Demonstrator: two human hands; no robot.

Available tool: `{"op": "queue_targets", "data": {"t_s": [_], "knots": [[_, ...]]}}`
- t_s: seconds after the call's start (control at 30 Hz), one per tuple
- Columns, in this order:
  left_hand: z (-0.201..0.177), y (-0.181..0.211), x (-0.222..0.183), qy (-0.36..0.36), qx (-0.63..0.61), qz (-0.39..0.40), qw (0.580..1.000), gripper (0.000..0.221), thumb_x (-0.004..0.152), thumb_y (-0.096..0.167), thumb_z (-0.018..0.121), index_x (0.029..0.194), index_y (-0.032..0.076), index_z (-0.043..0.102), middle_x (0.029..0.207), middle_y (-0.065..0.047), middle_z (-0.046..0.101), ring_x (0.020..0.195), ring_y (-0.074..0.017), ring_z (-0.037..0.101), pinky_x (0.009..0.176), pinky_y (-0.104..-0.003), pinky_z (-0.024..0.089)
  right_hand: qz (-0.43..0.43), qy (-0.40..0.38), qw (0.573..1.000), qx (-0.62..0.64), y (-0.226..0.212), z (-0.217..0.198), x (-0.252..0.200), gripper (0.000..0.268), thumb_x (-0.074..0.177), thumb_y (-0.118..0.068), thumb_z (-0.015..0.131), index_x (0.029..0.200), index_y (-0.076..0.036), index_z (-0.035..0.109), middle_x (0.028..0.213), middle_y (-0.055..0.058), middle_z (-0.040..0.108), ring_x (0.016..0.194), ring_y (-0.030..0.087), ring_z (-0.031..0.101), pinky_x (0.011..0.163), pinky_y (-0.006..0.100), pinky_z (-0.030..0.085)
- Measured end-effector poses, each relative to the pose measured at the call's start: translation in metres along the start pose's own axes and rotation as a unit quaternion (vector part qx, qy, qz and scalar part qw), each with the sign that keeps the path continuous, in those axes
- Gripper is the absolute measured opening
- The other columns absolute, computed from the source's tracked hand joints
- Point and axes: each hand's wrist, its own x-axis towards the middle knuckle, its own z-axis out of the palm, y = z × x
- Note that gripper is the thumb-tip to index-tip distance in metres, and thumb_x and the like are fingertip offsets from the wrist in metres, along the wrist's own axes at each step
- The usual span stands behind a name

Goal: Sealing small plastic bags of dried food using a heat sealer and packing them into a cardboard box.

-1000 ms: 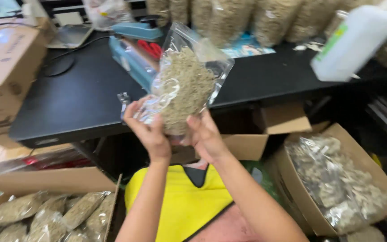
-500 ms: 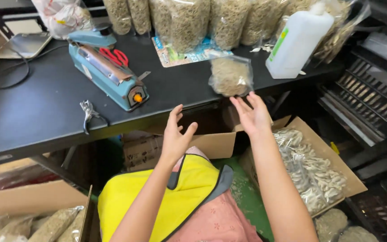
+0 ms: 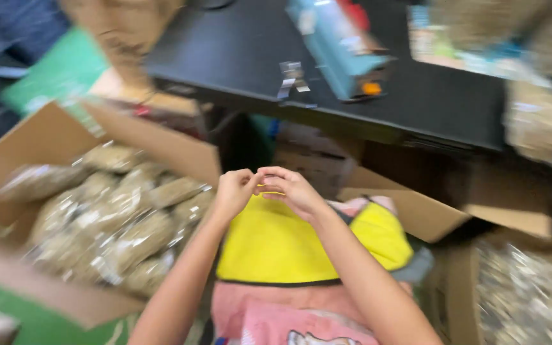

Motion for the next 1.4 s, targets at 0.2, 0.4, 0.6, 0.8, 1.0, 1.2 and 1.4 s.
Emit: {"op": "queue_targets", "data": {"t_s": [0.2,0.4,0.6,0.8,1.0,1.2,1.4], "knots": [[-0.079,-0.168,-0.045,0.060,0.079,-0.147,0.984,0.026,0.095,0.032,0.065,0.078,0.017,0.077,0.070,-0.003,0.075,0.074,-0.0263,0.073,0.074,-0.038,0.057,0.008,-0.130,0.968,-0.213,0.118,0.086,0.091,0.048,0.092,-0.010,0.073,0.139,-0.011,0.063,0.123,0.019,0.062,0.110,0.023,0.065,0.095,0.034,0.059],[-0.131,-0.278,-0.096,-0.031,0.230,-0.418,0.878,0.077,0.088,0.040,0.075,0.151,0.009,0.044,0.156,-0.018,0.044,0.145,-0.0399,0.040,0.118,-0.059,0.035,-0.075,-0.223,0.767,-0.597,0.153,0.129,0.081,0.052,0.092,-0.025,0.065,0.144,-0.018,0.058,0.133,0.020,0.061,0.128,0.040,0.060,0.111,0.049,0.049],[-0.104,-0.313,-0.135,0.030,0.241,-0.476,0.846,0.100,0.093,0.029,0.075,0.166,0.016,0.008,0.170,-0.022,0.000,0.156,-0.0473,0.002,0.117,-0.071,0.026,-0.054,-0.259,0.630,-0.730,0.203,0.114,0.069,0.044,0.100,-0.045,0.047,0.133,-0.025,0.068,0.136,0.007,0.063,0.132,0.028,0.056,0.115,0.047,0.038],[-0.102,-0.246,-0.152,-0.035,0.297,-0.377,0.877,0.077,0.095,0.057,0.062,0.144,-0.002,0.052,0.171,-0.022,0.005,0.157,-0.0467,0.006,0.111,-0.071,0.039,-0.053,-0.256,0.616,-0.743,0.201,0.124,0.069,0.042,0.101,-0.044,0.044,0.129,-0.027,0.069,0.132,0.007,0.062,0.134,0.028,0.054,0.116,0.050,0.036],[-0.051,-0.415,-0.144,0.034,0.367,-0.313,0.876,0.034,0.100,0.013,0.046,0.128,0.001,0.062,0.114,-0.018,0.069,0.108,-0.0380,0.072,0.088,-0.055,0.059,-0.037,-0.255,0.665,-0.701,0.179,0.124,0.063,0.042,0.099,-0.040,0.050,0.130,-0.020,0.069,0.137,0.011,0.063,0.135,0.032,0.056,0.116,0.049,0.038],[-0.137,-0.295,-0.109,0.151,0.225,-0.302,0.914,0.025,0.095,0.029,0.055,0.101,0.009,0.069,0.089,-0.020,0.075,0.096,-0.0450,0.073,0.080,-0.058,0.058,-0.036,-0.237,0.789,-0.566,0.113,0.151,0.041,0.066,0.095,-0.038,0.063,0.155,-0.018,0.043,0.145,0.023,0.050,0.135,0.047,0.052,0.115,0.055,0.042],[-0.176,-0.081,-0.079,0.090,0.124,0.030,0.988,0.015,0.098,0.029,0.065,0.096,0.016,0.073,0.083,-0.013,0.075,0.091,-0.0411,0.071,0.082,-0.053,0.055,-0.204,-0.179,0.836,-0.477,0.033,0.162,-0.004,0.134,0.060,-0.035,0.098,0.164,-0.012,0.017,0.164,0.032,0.013,0.149,0.055,0.020,0.124,0.061,0.024]]}}
